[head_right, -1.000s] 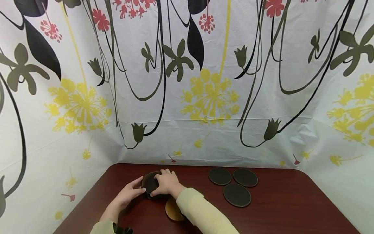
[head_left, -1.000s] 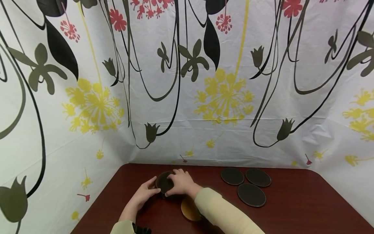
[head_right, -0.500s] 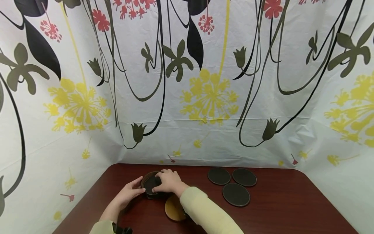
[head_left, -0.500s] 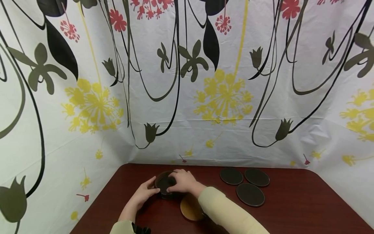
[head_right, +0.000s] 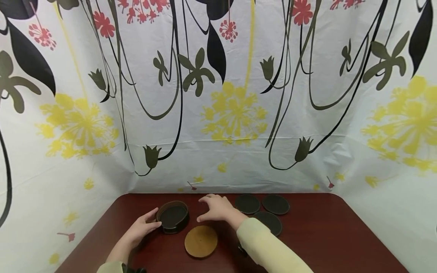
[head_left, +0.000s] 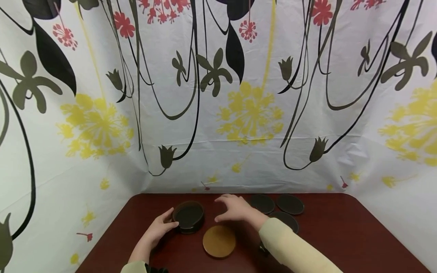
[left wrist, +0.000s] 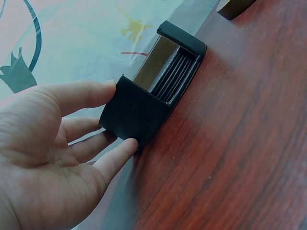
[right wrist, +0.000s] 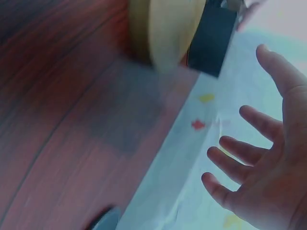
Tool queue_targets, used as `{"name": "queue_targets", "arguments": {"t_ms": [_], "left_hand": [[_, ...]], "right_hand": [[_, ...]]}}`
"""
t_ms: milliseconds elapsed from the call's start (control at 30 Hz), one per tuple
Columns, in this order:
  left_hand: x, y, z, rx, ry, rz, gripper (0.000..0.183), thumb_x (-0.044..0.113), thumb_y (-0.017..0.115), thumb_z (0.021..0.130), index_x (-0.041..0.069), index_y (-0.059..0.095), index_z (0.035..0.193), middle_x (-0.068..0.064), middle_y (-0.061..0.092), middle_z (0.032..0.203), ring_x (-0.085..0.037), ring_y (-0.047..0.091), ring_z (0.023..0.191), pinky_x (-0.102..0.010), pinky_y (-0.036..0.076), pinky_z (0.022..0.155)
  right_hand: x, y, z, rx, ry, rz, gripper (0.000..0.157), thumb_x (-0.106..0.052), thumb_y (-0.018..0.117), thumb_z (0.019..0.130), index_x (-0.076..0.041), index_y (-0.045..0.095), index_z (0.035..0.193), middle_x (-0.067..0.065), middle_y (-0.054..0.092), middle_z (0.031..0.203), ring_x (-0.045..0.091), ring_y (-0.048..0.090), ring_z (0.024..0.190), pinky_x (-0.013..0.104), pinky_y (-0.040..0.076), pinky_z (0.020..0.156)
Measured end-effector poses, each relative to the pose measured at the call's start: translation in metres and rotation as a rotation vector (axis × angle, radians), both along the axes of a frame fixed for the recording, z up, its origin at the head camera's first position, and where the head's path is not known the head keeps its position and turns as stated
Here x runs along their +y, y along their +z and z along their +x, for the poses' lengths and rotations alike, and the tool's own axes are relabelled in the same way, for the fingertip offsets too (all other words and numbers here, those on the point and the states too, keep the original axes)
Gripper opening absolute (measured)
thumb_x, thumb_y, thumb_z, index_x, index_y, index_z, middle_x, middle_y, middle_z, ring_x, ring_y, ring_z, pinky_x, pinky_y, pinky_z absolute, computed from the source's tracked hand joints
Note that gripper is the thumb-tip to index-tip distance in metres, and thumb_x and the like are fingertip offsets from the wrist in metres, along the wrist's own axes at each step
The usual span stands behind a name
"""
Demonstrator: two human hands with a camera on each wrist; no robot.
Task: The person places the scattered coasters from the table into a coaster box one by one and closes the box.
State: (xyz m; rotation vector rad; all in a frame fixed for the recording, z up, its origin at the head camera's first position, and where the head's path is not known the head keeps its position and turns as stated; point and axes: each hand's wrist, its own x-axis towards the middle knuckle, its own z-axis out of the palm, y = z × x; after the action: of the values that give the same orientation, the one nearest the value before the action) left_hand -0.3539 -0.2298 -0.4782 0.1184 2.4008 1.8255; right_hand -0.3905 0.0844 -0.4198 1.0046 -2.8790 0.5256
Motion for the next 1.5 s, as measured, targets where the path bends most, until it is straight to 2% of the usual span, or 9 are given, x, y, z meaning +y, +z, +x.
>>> {"name": "queue_targets", "arguments": {"t_ms": [233, 600, 833, 967, 1100, 1300, 1500], "left_hand": [[-0.003, 0.002, 0.001, -0.01, 0.006, -0.004, 0.075, 0.023, 0.067, 0.079, 0.009, 0.026, 0.14, -0.023, 0.021, 0.14, -0.041, 0.025, 0.124, -0.045, 0.04, 0.087], [0.0, -0.001, 0.0, -0.011, 0.006, 0.021, 0.076, 0.02, 0.067, 0.078, 0.008, 0.025, 0.14, -0.024, 0.02, 0.14, -0.04, 0.026, 0.123, -0.039, 0.043, 0.086], [0.001, 0.0, 0.0, -0.01, 0.012, 0.016, 0.075, 0.019, 0.067, 0.078, 0.008, 0.026, 0.14, -0.026, 0.023, 0.138, -0.04, 0.027, 0.123, -0.039, 0.043, 0.085], [0.002, 0.0, 0.001, -0.016, 0.013, 0.018, 0.074, 0.019, 0.067, 0.079, 0.007, 0.026, 0.14, -0.026, 0.024, 0.138, -0.04, 0.028, 0.122, -0.04, 0.043, 0.085], [0.002, 0.0, 0.002, -0.018, 0.023, 0.018, 0.073, 0.018, 0.066, 0.079, 0.007, 0.026, 0.14, -0.025, 0.024, 0.138, -0.04, 0.028, 0.122, -0.042, 0.042, 0.085], [0.003, -0.001, 0.001, -0.026, 0.023, 0.021, 0.074, 0.018, 0.066, 0.079, 0.008, 0.026, 0.14, -0.025, 0.023, 0.138, -0.04, 0.028, 0.122, -0.042, 0.042, 0.086], [0.003, -0.001, 0.0, -0.027, 0.024, 0.018, 0.073, 0.018, 0.066, 0.08, 0.008, 0.026, 0.14, -0.026, 0.022, 0.139, -0.041, 0.027, 0.123, -0.042, 0.042, 0.086]], "right_hand": [[0.052, 0.001, 0.007, -0.067, -0.083, -0.064, 0.076, -0.066, 0.062, 0.064, -0.031, 0.043, 0.129, 0.007, 0.035, 0.136, 0.03, 0.033, 0.122, 0.065, 0.021, 0.088], [0.132, -0.013, 0.021, -0.162, -0.208, -0.117, 0.083, -0.053, 0.072, 0.063, -0.02, 0.042, 0.133, 0.012, 0.034, 0.136, 0.036, 0.033, 0.12, 0.069, 0.024, 0.081], [0.172, -0.029, 0.029, -0.311, -0.165, -0.234, 0.084, -0.039, 0.074, 0.069, -0.007, 0.034, 0.136, 0.026, 0.026, 0.137, 0.044, 0.023, 0.123, 0.06, 0.028, 0.089], [0.185, -0.036, 0.032, -0.372, -0.171, -0.289, 0.085, -0.034, 0.074, 0.069, -0.004, 0.032, 0.136, 0.029, 0.023, 0.137, 0.047, 0.018, 0.123, 0.061, 0.026, 0.09], [0.191, -0.04, 0.035, -0.377, -0.193, -0.3, 0.083, -0.033, 0.075, 0.069, -0.004, 0.034, 0.135, 0.031, 0.021, 0.136, 0.049, 0.016, 0.123, 0.063, 0.024, 0.089], [0.195, -0.04, 0.039, -0.379, -0.191, -0.305, 0.082, -0.032, 0.076, 0.067, -0.002, 0.037, 0.133, 0.029, 0.027, 0.134, 0.047, 0.023, 0.122, 0.058, 0.03, 0.089], [0.195, -0.038, 0.043, -0.423, -0.192, -0.324, 0.079, -0.029, 0.076, 0.068, -0.003, 0.039, 0.132, 0.028, 0.026, 0.134, 0.045, 0.026, 0.12, 0.054, 0.035, 0.085]]}}
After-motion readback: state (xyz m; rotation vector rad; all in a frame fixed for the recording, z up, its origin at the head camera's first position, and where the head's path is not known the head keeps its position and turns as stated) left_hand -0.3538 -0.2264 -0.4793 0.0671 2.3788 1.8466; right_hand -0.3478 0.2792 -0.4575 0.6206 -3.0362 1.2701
